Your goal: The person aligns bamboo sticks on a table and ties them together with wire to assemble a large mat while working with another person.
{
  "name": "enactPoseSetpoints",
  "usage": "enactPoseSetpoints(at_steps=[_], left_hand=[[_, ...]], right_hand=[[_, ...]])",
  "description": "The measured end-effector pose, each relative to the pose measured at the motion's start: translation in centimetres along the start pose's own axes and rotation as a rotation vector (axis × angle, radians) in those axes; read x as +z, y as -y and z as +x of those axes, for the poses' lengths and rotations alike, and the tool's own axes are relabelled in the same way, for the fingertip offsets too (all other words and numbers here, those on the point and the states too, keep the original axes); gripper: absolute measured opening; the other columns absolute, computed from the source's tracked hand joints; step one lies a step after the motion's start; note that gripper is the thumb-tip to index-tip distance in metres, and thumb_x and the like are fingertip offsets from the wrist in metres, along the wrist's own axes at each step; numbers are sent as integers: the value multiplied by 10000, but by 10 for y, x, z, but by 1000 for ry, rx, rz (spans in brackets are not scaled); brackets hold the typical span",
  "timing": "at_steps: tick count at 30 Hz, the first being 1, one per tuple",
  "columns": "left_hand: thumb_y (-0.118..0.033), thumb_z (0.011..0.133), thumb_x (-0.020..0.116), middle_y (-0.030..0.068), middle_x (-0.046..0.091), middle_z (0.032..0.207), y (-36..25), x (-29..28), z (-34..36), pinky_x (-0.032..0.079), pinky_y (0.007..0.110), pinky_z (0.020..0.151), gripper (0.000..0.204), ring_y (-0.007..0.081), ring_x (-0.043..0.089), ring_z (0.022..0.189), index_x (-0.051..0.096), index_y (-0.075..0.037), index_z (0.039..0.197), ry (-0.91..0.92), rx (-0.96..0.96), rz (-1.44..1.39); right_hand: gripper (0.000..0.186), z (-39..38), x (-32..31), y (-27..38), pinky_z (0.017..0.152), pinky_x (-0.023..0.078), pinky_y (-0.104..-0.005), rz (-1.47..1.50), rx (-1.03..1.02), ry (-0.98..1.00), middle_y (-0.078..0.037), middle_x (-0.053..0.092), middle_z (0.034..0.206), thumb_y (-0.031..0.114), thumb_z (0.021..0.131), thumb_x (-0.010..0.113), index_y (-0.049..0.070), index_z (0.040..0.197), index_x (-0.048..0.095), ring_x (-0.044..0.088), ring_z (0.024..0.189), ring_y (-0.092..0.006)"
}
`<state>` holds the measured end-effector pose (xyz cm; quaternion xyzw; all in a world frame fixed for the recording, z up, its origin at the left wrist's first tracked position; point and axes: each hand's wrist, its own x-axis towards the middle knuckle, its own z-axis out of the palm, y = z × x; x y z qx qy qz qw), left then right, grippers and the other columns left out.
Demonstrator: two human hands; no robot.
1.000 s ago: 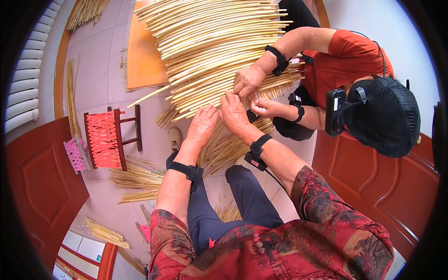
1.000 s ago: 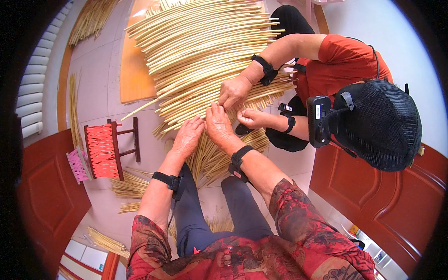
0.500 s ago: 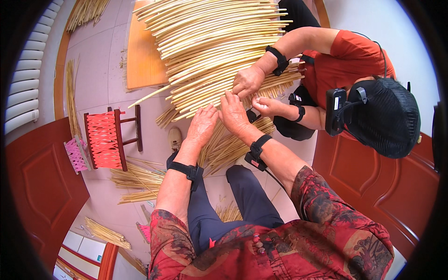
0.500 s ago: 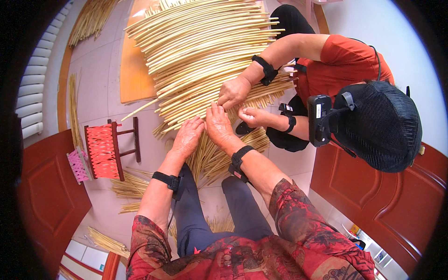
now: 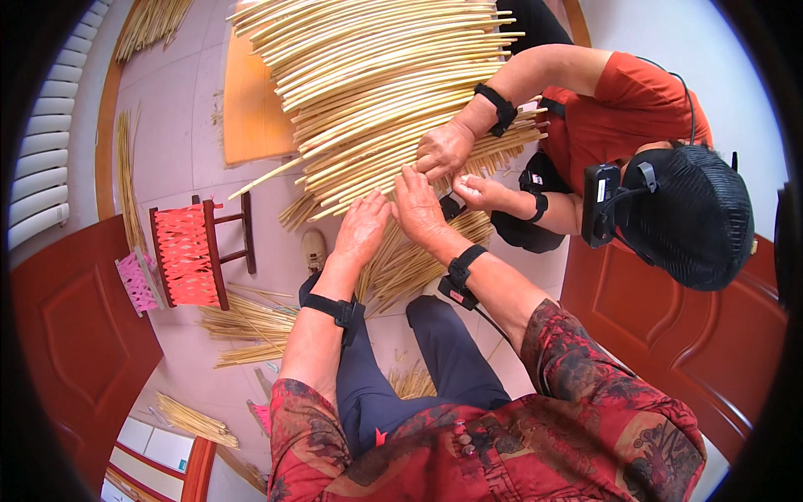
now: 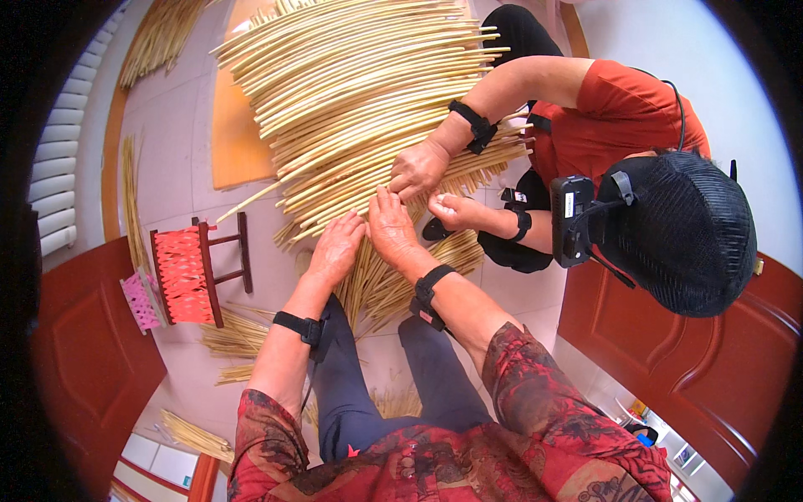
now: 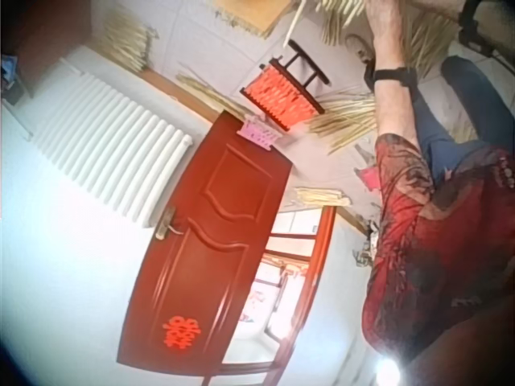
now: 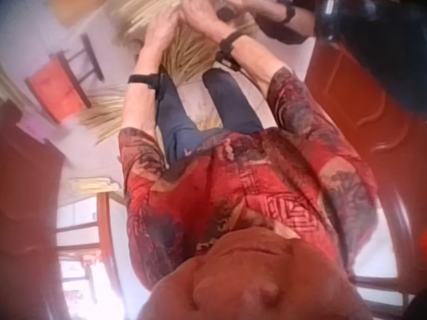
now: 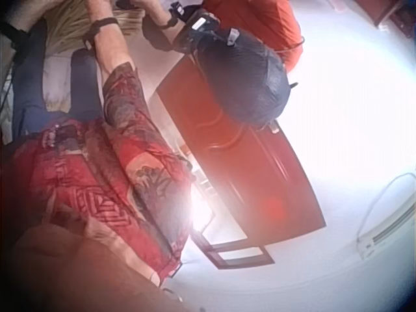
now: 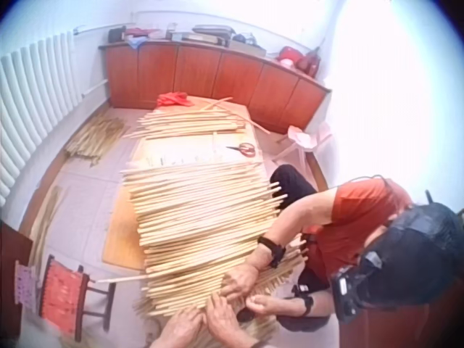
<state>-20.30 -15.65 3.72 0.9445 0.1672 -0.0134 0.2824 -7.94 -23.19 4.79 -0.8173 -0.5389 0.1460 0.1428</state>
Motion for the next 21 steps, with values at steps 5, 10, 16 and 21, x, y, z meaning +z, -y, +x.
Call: enactPoseSetpoints(at_steps=[5,10,16,21], left_hand=[[-109,807,414,104,486,1169,1,0,0,275,381,994,265,222,356,1207,524,-37,1037,33,-9,1],[-106,810,410,102,484,1172,1,2,1,271,378,998,271,221,355,1208,521,-38,1047,28,-4,-12],[-108,804,412,101,476,1187,-2,-2,-2,269,379,1000,286,220,353,1209,519,-31,1057,30,-7,4],[-69,777,433,91,496,1144,-8,-4,-4,294,380,971,242,240,380,1183,526,-54,1001,-67,33,5]], right_hand=[[495,-2,5,-2,861,384,-409,-3,5,3,-208,391,1186,103,639,630,-45,1071,438,400,1068,-359],[499,-2,7,-5,884,376,-409,-12,-5,-13,-203,393,1186,107,640,630,-47,1075,440,384,1100,-359],[482,-4,3,-2,930,355,-400,-22,-22,-22,-201,390,1191,104,652,615,-51,1076,446,353,1146,-358],[480,-6,-4,-4,942,344,-387,-59,-63,-64,-195,393,1197,142,661,618,-51,1064,442,341,1163,-340]])
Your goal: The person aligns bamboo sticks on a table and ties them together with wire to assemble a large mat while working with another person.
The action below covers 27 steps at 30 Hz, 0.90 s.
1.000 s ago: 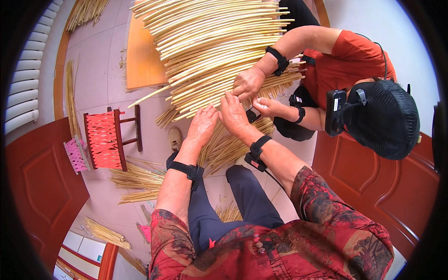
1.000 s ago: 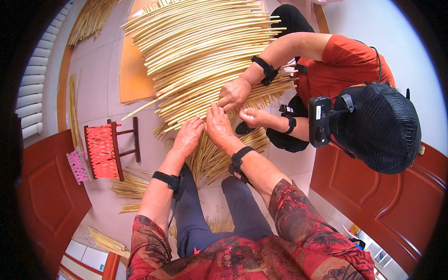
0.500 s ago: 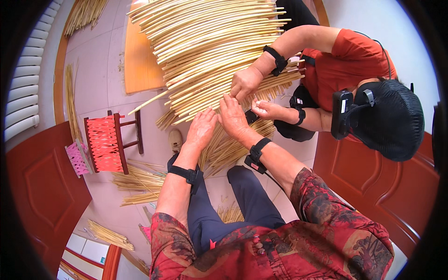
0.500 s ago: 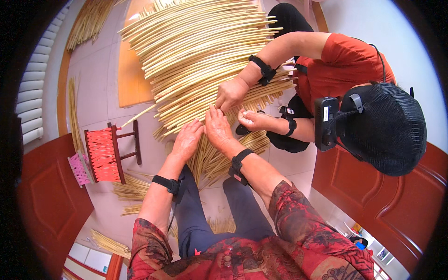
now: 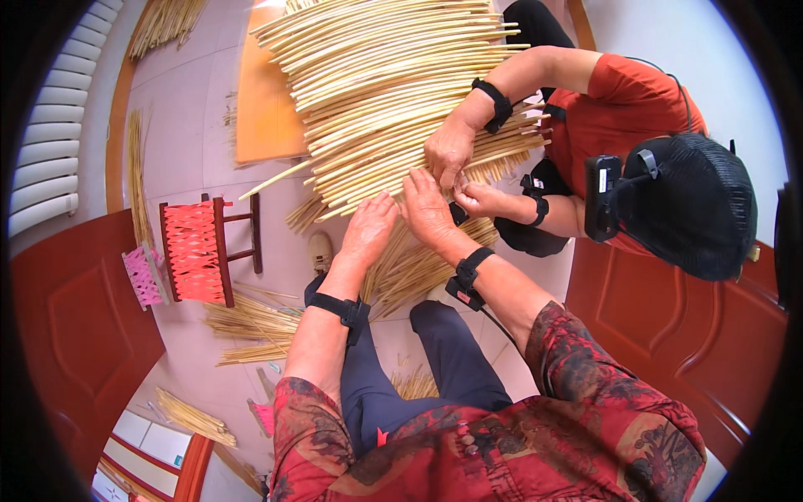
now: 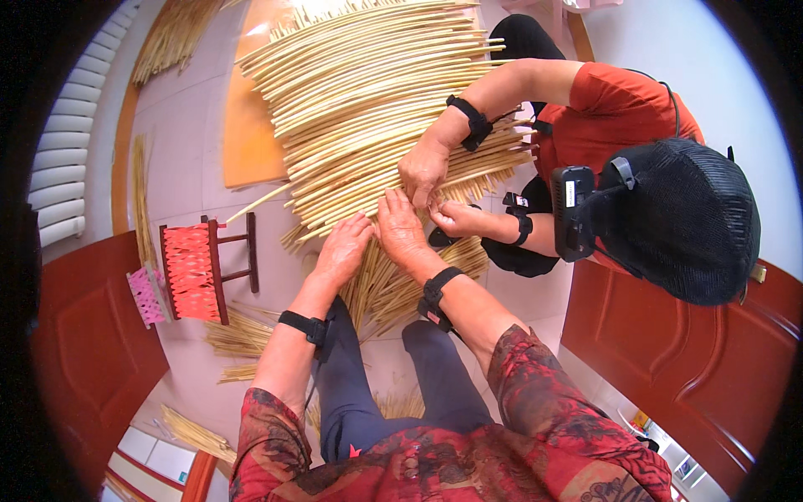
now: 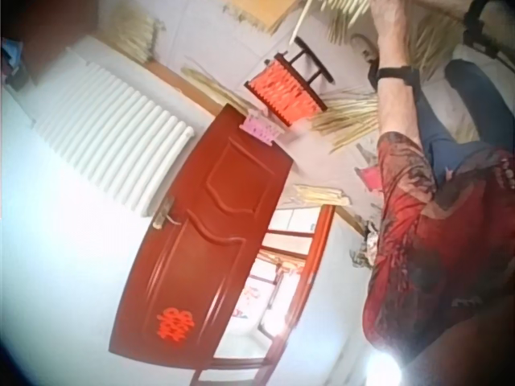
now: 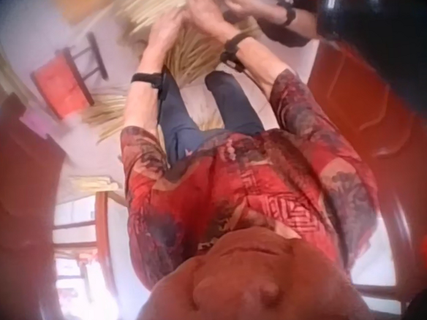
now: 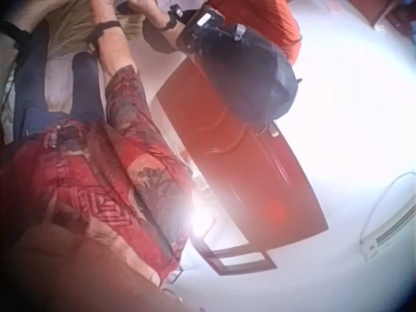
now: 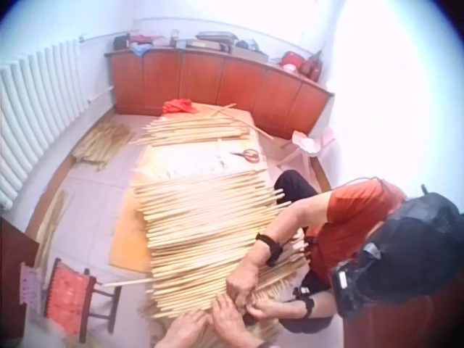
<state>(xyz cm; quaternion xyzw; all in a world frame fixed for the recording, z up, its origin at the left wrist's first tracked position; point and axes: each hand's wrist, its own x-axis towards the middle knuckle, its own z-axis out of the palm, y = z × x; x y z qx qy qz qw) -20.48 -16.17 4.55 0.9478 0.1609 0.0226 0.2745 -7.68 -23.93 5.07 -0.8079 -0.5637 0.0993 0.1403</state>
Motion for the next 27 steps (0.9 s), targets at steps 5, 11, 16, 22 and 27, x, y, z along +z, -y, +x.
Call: enactPoseSetpoints(at_steps=[5,11,16,22,27], left_hand=[[-62,771,436,94,495,1143,-2,4,-1,290,381,978,250,242,378,1184,525,-52,1004,8,-29,6],[-61,770,433,95,498,1141,-6,0,-1,289,378,979,260,243,377,1186,526,-47,1012,19,-30,12],[-56,770,427,96,503,1135,-4,1,0,296,376,972,259,245,383,1182,529,-45,1008,23,-21,4],[-53,768,427,98,510,1120,-2,3,-2,309,371,958,248,244,392,1172,538,-47,990,0,-11,4],[-50,771,420,94,514,1110,-1,1,-1,311,368,953,232,242,397,1168,534,-49,973,-4,2,13]], right_hand=[[457,-2,-2,0,942,333,-399,42,-3,12,-204,405,1173,68,653,600,-46,1071,452,371,1124,-356],[461,-4,-2,-3,942,332,-403,49,-27,-26,-206,403,1173,62,653,600,-48,1074,450,373,1122,-359],[460,-5,0,-4,942,331,-404,43,-21,-30,-205,406,1168,53,651,598,-50,1073,449,372,1123,-359],[443,-5,-2,-2,925,350,-401,80,1,-4,-204,404,1176,58,661,588,-45,1070,452,375,1125,-361],[442,-2,-1,-2,918,356,-398,88,16,-6,-202,406,1180,62,664,582,-40,1073,452,377,1127,-362]])
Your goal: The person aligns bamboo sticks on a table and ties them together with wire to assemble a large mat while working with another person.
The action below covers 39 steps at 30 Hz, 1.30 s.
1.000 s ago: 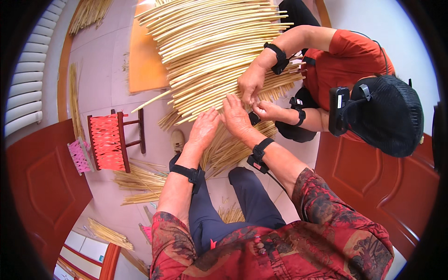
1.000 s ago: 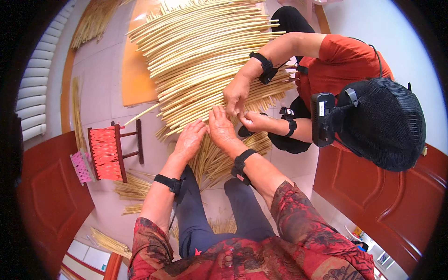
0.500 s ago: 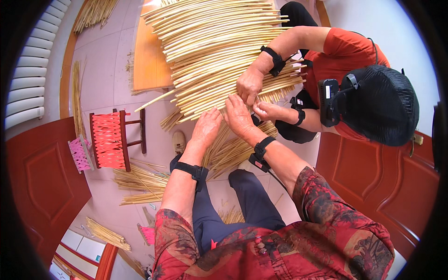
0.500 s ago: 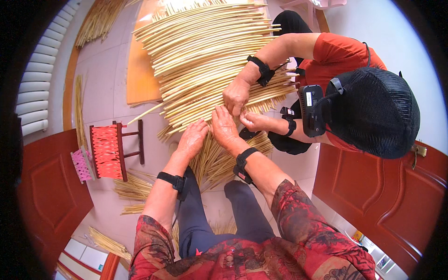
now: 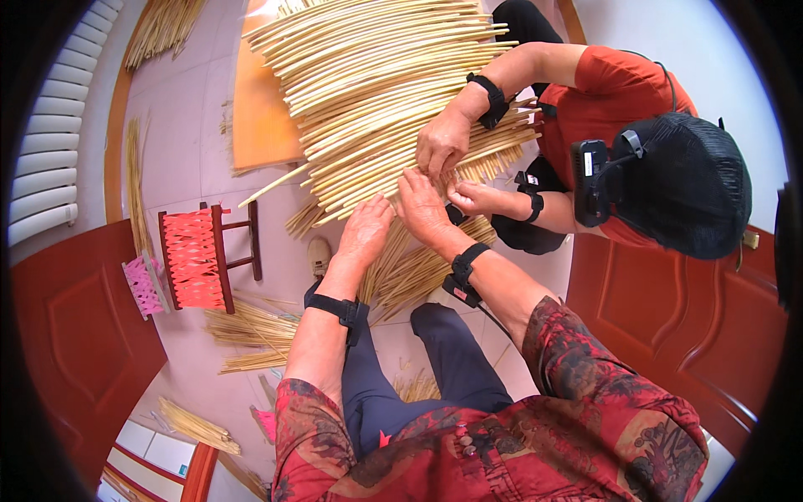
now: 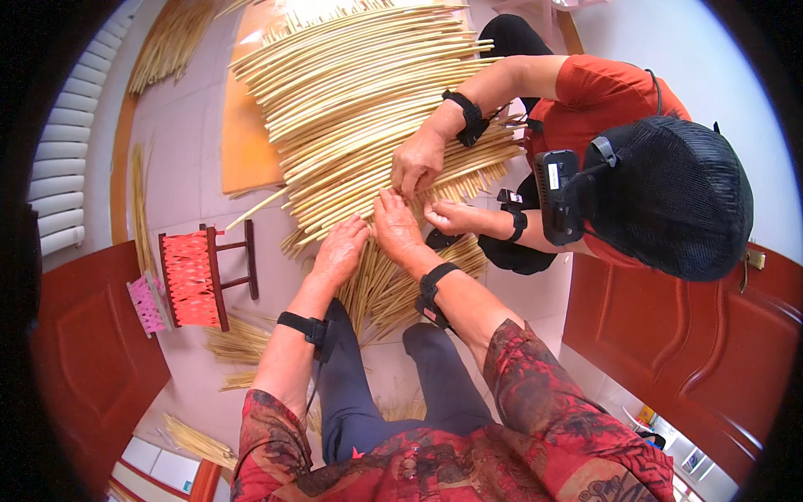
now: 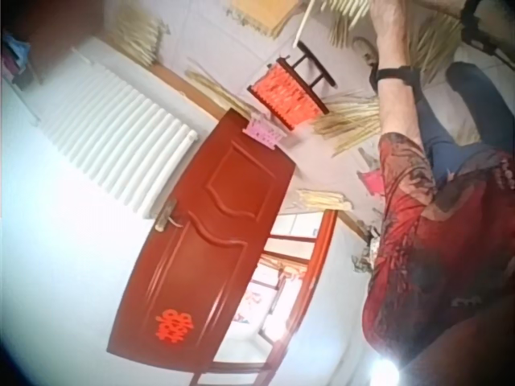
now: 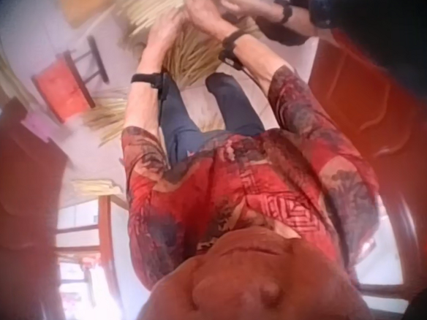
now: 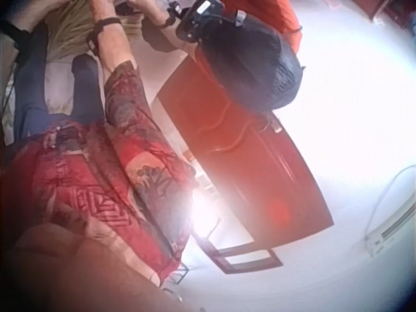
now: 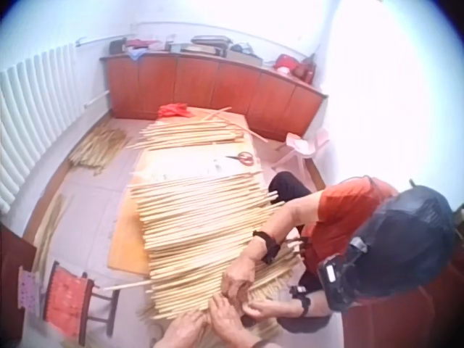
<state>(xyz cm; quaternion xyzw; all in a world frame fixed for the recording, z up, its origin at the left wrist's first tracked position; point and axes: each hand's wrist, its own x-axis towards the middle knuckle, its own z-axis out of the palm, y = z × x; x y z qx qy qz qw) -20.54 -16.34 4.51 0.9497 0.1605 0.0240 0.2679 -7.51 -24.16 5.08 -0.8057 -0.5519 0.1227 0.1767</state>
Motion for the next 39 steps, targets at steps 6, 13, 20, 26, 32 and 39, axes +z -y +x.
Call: enactPoseSetpoints(at_steps=[6,13,20,26,32,39], left_hand=[[-94,795,416,102,491,1156,-4,-11,4,296,384,981,258,232,368,1197,531,-33,1018,122,-25,3],[-100,798,413,103,495,1154,-6,-13,3,295,382,982,256,231,370,1196,536,-32,1012,100,-27,20],[-91,795,410,102,492,1162,-1,-5,1,287,382,988,271,232,365,1201,534,-31,1028,67,-7,2],[-85,795,406,110,486,1167,1,-3,-5,282,384,992,273,239,358,1205,530,-25,1032,52,-13,-4],[-55,768,440,113,471,1177,1,-9,-24,282,395,991,267,261,358,1197,523,-17,1019,-46,-70,-78],[-4,724,494,108,476,1145,7,-18,-38,296,401,975,294,265,399,1149,524,-26,1015,-262,-172,0]], right_hand=[[445,-2,1,-4,932,339,-407,-19,-16,-26,-202,410,1183,59,663,579,-36,1080,455,383,1126,-359],[437,-3,-2,-3,934,337,-407,-13,-23,-30,-201,415,1182,62,666,581,-32,1075,462,385,1127,-355],[410,-3,-1,-4,931,340,-404,-15,-28,-58,-198,427,1171,58,675,572,-29,1062,471,388,1126,-350],[391,0,0,-2,922,352,-390,-68,-5,7,-172,411,1196,85,696,553,-26,1061,468,376,1149,-317],[333,3,0,-2,912,362,-382,-83,20,-4,-160,434,1176,74,736,494,-20,1056,482,393,1137,-302],[348,5,1,-6,885,378,-394,-64,-32,-58,-149,455,1155,39,690,544,10,1034,498,418,1102,-309]])
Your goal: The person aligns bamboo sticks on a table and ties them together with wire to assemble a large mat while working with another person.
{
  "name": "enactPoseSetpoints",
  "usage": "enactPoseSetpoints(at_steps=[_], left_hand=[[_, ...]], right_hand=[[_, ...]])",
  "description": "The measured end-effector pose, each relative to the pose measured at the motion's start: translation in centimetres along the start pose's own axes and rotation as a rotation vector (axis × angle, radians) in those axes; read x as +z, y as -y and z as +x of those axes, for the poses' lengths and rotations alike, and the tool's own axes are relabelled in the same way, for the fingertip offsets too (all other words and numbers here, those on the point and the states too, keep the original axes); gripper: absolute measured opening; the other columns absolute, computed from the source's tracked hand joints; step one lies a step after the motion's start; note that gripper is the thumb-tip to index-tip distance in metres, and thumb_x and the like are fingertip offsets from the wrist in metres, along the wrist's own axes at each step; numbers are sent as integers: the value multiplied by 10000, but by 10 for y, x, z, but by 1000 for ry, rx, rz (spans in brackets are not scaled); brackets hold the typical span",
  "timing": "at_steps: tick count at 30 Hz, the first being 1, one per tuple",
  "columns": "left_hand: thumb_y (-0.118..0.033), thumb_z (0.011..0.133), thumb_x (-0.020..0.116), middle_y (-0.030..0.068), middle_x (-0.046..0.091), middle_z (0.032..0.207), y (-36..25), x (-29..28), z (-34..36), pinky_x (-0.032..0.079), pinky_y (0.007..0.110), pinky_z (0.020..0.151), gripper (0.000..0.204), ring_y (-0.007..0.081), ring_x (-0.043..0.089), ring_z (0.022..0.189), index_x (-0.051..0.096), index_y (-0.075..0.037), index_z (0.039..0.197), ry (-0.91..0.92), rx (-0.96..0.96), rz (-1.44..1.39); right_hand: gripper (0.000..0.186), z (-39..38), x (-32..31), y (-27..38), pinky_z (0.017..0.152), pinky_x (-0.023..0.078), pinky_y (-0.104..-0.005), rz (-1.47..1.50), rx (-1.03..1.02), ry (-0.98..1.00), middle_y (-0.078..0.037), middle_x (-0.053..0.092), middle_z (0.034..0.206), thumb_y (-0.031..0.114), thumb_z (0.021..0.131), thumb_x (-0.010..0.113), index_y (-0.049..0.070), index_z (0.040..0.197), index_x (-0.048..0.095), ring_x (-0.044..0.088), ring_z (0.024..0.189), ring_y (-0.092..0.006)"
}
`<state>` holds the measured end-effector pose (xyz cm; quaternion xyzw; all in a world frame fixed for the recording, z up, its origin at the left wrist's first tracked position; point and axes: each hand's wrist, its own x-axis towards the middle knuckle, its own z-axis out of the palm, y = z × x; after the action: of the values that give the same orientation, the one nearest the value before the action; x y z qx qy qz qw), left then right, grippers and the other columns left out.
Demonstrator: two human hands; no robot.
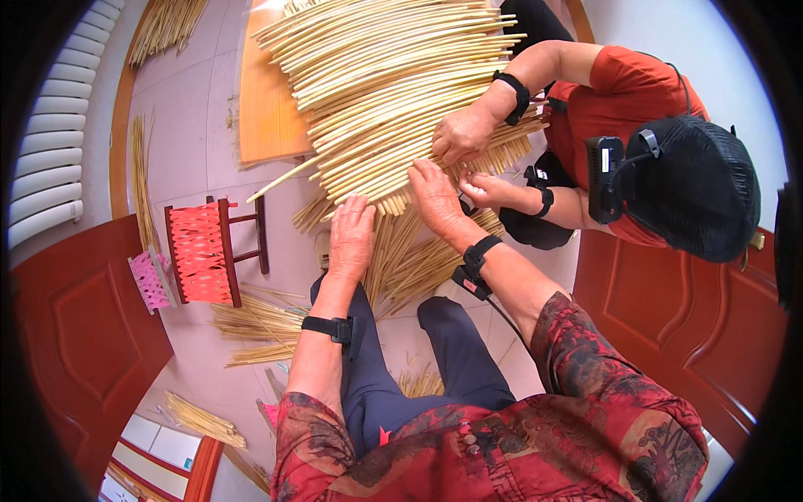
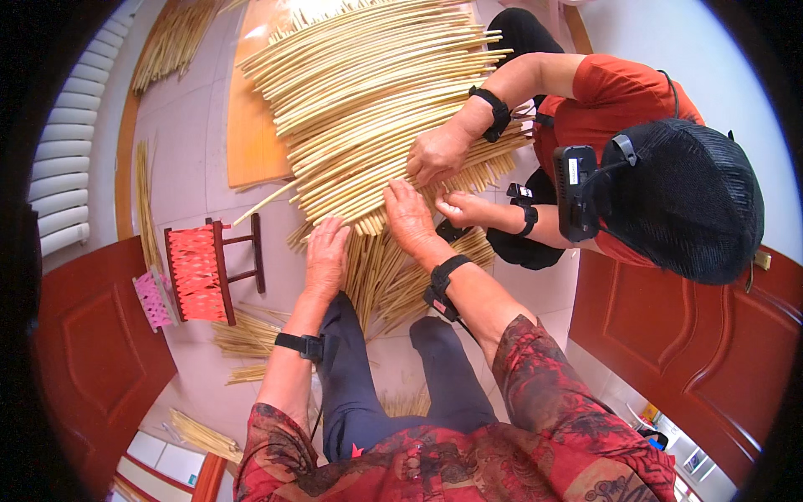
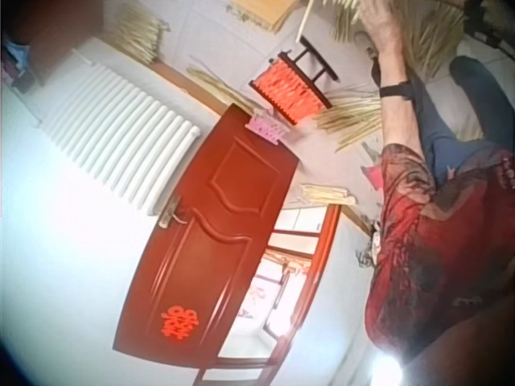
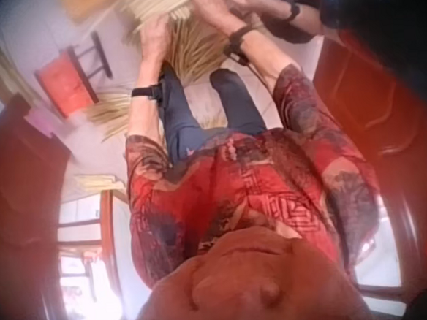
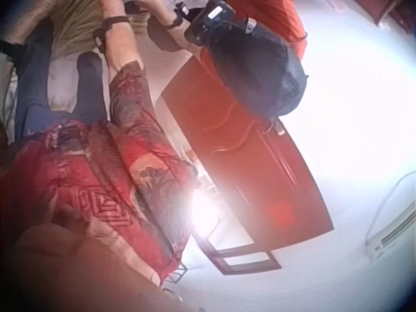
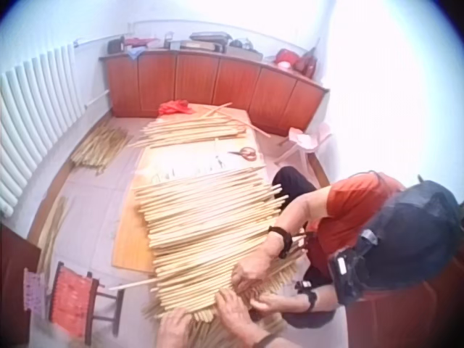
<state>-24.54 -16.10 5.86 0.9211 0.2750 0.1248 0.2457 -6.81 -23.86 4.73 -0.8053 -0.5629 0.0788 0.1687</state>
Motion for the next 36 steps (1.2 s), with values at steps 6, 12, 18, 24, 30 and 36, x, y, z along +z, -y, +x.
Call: enactPoseSetpoints(at_steps=[6,12,18,24,30,36], left_hand=[[-26,710,547,90,526,998,6,-6,-14,357,395,868,271,256,480,985,544,-46,980,-75,-153,-21],[-61,733,562,117,548,870,-1,3,-23,400,391,776,204,302,500,859,556,-36,936,17,-379,-271],[-247,812,592,77,564,934,-4,34,-18,410,304,812,255,192,495,1033,550,-17,912,-20,-1143,-1161],[-215,823,588,60,524,972,2,51,-2,402,347,814,231,228,510,973,479,-55,949,-431,-1082,-1847],[-161,826,575,55,548,964,1,48,8,456,327,742,227,194,551,880,477,-54,1001,-457,-1065,-1934],[-145,827,568,74,569,956,-3,39,15,476,347,718,243,208,577,850,474,-50,1029,-400,-1039,-1889]], right_hand=[[337,1,1,-6,871,387,-384,-12,-17,-13,-139,469,1135,25,688,539,16,1023,507,433,1084,-306],[370,1,0,-3,872,384,-383,3,-8,-16,-132,470,1132,19,667,552,17,1034,505,429,1087,-304],[417,0,-1,-4,892,369,-383,30,19,17,-126,463,1145,32,651,584,21,1058,493,418,1093,-301],[407,3,-3,-2,896,364,-386,45,25,10,-126,465,1135,32,665,602,27,1058,493,426,1073,-305],[324,6,-19,8,859,394,-375,250,107,-110,-130,514,1049,18,687,581,36,1006,524,460,1013,-312],[213,-20,-14,28,577,483,-291,652,486,15,-91,586,811,68,763,579,12,966,552,586,650,-201]])
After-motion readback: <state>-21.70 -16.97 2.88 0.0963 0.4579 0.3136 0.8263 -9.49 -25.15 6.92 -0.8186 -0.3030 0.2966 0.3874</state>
